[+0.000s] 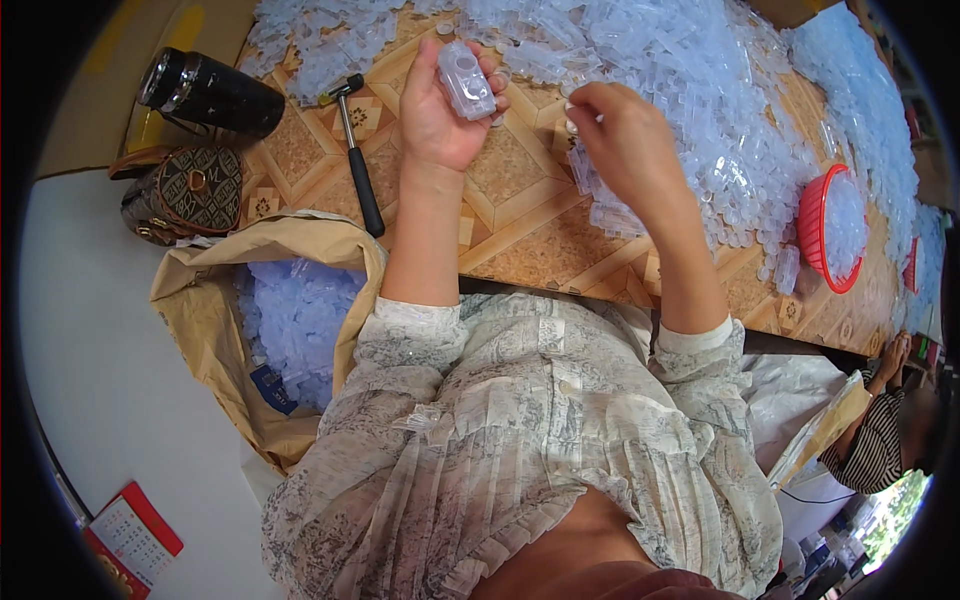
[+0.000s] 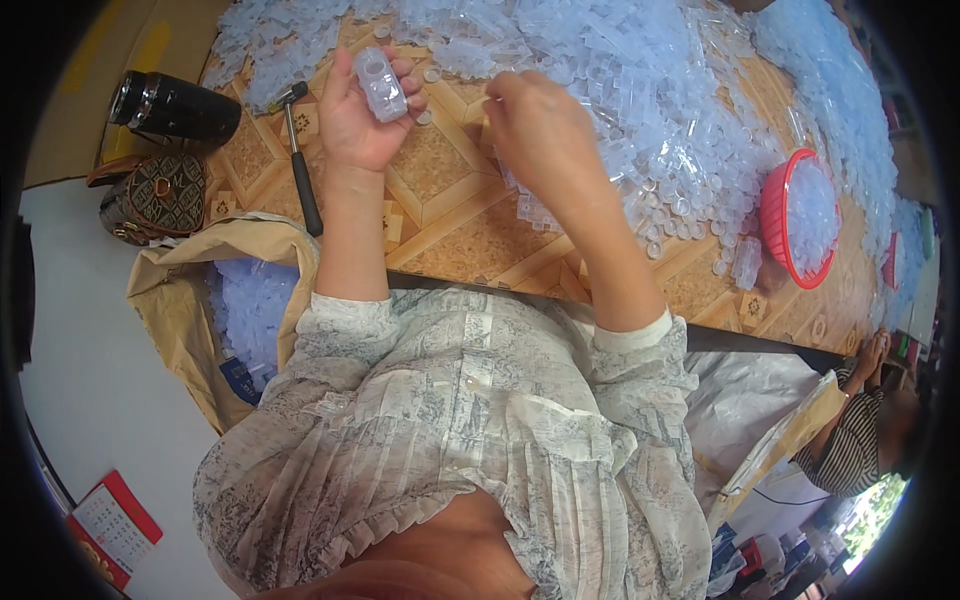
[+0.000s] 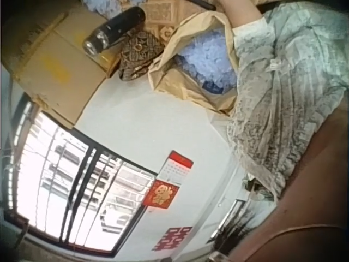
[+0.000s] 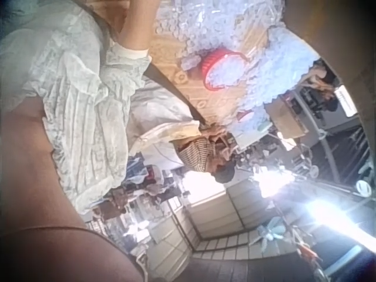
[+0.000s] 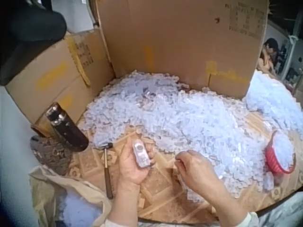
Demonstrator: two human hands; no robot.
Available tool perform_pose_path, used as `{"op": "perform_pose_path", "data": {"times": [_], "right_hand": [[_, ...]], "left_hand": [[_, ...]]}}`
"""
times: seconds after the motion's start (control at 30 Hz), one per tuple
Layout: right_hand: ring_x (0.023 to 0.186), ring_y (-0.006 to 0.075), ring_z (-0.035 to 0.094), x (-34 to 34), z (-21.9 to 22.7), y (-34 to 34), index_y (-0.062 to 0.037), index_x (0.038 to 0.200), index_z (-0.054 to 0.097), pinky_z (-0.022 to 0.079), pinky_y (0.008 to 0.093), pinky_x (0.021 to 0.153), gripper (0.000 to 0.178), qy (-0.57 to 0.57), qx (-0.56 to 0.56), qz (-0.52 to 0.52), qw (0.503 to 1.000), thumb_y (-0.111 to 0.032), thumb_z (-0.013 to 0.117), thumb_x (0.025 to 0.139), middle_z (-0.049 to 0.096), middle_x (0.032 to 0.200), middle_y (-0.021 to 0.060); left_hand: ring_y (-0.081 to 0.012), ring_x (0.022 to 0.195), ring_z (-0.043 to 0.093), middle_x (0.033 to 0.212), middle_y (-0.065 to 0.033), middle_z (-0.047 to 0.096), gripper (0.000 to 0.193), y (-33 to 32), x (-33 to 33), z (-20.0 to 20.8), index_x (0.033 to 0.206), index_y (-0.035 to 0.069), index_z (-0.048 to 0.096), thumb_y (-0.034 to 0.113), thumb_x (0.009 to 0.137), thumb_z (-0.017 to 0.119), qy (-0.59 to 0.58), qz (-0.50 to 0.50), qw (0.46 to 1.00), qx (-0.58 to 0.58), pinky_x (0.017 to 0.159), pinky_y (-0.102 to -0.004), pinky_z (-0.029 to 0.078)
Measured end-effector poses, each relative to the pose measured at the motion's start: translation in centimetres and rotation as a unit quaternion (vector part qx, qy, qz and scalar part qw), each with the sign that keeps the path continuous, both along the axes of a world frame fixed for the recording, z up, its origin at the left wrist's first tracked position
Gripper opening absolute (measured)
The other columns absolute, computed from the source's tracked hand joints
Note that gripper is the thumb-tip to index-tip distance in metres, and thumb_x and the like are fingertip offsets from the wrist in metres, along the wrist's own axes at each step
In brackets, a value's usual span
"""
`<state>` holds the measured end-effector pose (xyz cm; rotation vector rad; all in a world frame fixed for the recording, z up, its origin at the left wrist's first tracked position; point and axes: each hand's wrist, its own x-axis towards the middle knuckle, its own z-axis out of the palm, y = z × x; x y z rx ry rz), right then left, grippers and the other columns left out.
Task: The person assembles small transparent plastic components by hand at a workbench.
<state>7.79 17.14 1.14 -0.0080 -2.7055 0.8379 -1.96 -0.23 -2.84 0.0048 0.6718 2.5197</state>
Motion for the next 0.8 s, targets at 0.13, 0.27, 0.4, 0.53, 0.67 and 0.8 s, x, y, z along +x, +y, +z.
{"op": "perform_pose_path", "data": {"times": [0.13,0.27,0.4,0.53,0.67,0.8], "right_hand": [[0.080,0.0344,0.061,-1.5,-2.1,-3.2,-0.0025,0.086,0.061,0.051,0.0432,0.068,0.010,0.018,0.051,0.063,0.997,-0.009,0.060,0.078,0.061,0.083,0.0158],[0.083,0.0340,0.061,-2.8,-3.9,-5.1,-0.0009,0.085,0.061,0.052,0.0427,0.066,0.012,0.033,0.110,0.098,0.989,-0.005,0.059,0.073,0.058,0.086,0.0153],[0.084,0.0345,0.061,-3.2,-4.5,-4.6,0.0008,0.084,0.062,0.052,0.0412,0.069,0.012,0.001,0.103,0.100,0.990,-0.004,0.058,0.074,0.058,0.086,0.0171],[0.083,0.0352,0.060,-2.6,-2.5,-3.2,0.0027,0.092,0.065,0.052,0.0375,0.070,0.018,0.017,-0.094,0.061,0.994,-0.008,0.062,0.078,0.060,0.088,0.0207],[0.066,0.0070,0.057,-1.4,1.8,-2.1,-0.0002,0.097,0.064,0.049,0.0222,0.059,0.017,-0.088,-0.552,0.070,0.826,-0.014,0.066,0.086,0.062,0.078,0.0016],[0.067,0.0094,0.058,-1.2,1.6,-2.5,0.0013,0.096,0.061,0.050,0.0234,0.058,0.017,-0.065,-0.546,0.104,0.829,-0.010,0.066,0.085,0.062,0.079,0.0040]], "left_hand": [[-0.0165,0.059,0.044,0.068,-0.0030,0.046,0.052,0.4,0.2,-0.3,0.083,0.007,0.055,0.059,0.087,0.050,0.007,0.027,0.998,-0.061,0.052,-0.0290,0.036],[-0.0155,0.053,0.045,0.064,-0.0023,0.047,0.050,0.8,0.5,0.5,0.080,0.008,0.055,0.058,0.086,0.053,0.035,0.115,0.985,-0.127,0.049,-0.0283,0.037],[-0.0150,0.051,0.048,0.064,-0.0031,0.051,0.049,0.7,0.8,0.6,0.079,0.008,0.055,0.057,0.086,0.054,0.053,0.138,0.977,-0.153,0.048,-0.0282,0.039],[-0.0131,0.052,0.051,0.063,-0.0026,0.052,0.048,0.8,0.8,0.5,0.079,0.008,0.055,0.055,0.088,0.053,0.063,0.159,0.967,-0.190,0.047,-0.0260,0.041],[-0.0089,0.054,0.051,0.067,-0.0009,0.054,0.044,2.3,2.1,1.4,0.078,0.008,0.057,0.050,0.091,0.051,0.118,0.133,0.953,-0.245,0.048,-0.0231,0.044],[-0.0094,0.059,0.054,0.070,-0.0017,0.056,0.045,3.5,2.8,1.4,0.083,0.005,0.057,0.049,0.092,0.050,0.164,0.132,0.944,-0.254,0.052,-0.0223,0.045]]}}
